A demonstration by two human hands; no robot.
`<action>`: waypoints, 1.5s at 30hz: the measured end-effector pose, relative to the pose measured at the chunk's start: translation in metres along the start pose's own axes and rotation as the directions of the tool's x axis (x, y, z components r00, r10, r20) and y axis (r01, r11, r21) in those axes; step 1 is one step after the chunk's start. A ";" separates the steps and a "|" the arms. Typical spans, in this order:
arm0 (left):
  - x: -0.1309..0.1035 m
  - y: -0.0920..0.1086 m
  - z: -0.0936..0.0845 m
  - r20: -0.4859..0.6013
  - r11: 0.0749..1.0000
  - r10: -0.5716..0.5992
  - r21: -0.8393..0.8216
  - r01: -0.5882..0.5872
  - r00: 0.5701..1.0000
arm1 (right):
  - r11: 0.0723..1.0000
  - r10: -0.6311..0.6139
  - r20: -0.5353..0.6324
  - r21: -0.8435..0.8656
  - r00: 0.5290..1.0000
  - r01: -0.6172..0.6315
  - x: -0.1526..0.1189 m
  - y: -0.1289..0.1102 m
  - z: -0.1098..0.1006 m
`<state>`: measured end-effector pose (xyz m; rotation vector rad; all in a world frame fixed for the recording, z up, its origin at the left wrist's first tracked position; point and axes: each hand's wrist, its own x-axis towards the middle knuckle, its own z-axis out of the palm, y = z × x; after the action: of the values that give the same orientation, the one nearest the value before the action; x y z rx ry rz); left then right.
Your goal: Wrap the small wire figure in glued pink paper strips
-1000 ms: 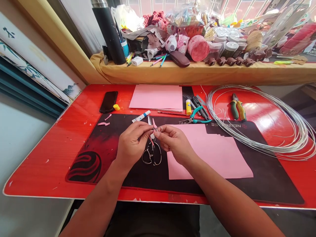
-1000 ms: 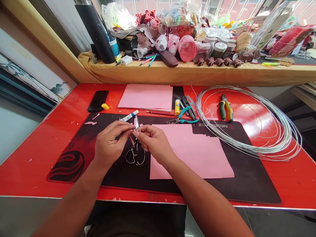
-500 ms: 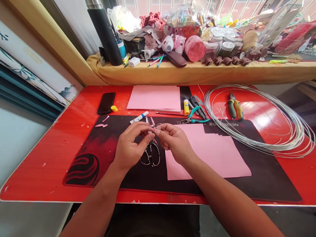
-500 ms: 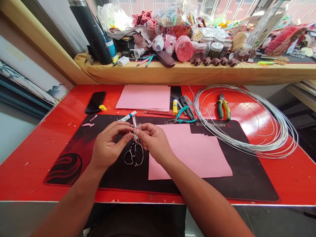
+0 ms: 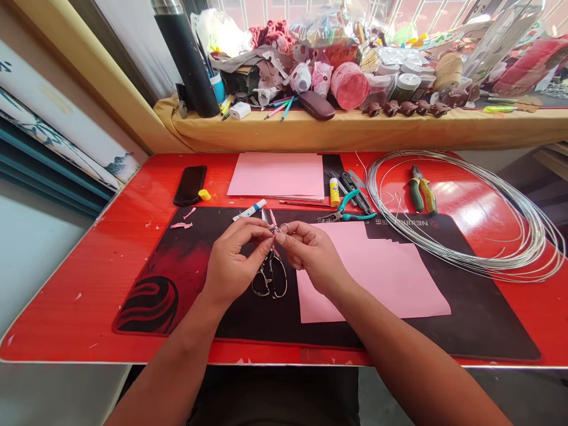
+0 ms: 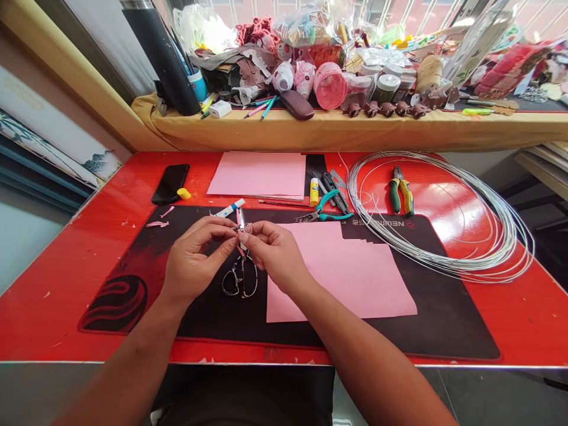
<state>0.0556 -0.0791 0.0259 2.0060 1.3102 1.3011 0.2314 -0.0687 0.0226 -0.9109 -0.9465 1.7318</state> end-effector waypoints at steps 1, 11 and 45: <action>0.000 0.001 0.000 -0.002 1.000 0.001 -0.007 -0.001 1.000 | 1.000 0.002 0.001 0.004 1.000 -0.002 0.000 0.000 0.000; 0.000 0.001 0.002 0.011 0.996 -0.076 -0.054 0.077 0.997 | 1.000 0.014 0.021 0.006 1.000 -0.014 0.000 0.001 0.001; 0.000 -0.002 0.000 0.096 0.950 -0.175 -0.244 0.194 0.980 | 0.989 -0.054 0.016 -0.139 0.998 0.056 -0.003 0.006 0.003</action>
<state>0.0548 -0.0782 0.0247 1.6981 1.2000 1.2266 0.2272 -0.0734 0.0193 -0.9560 -1.1019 1.6420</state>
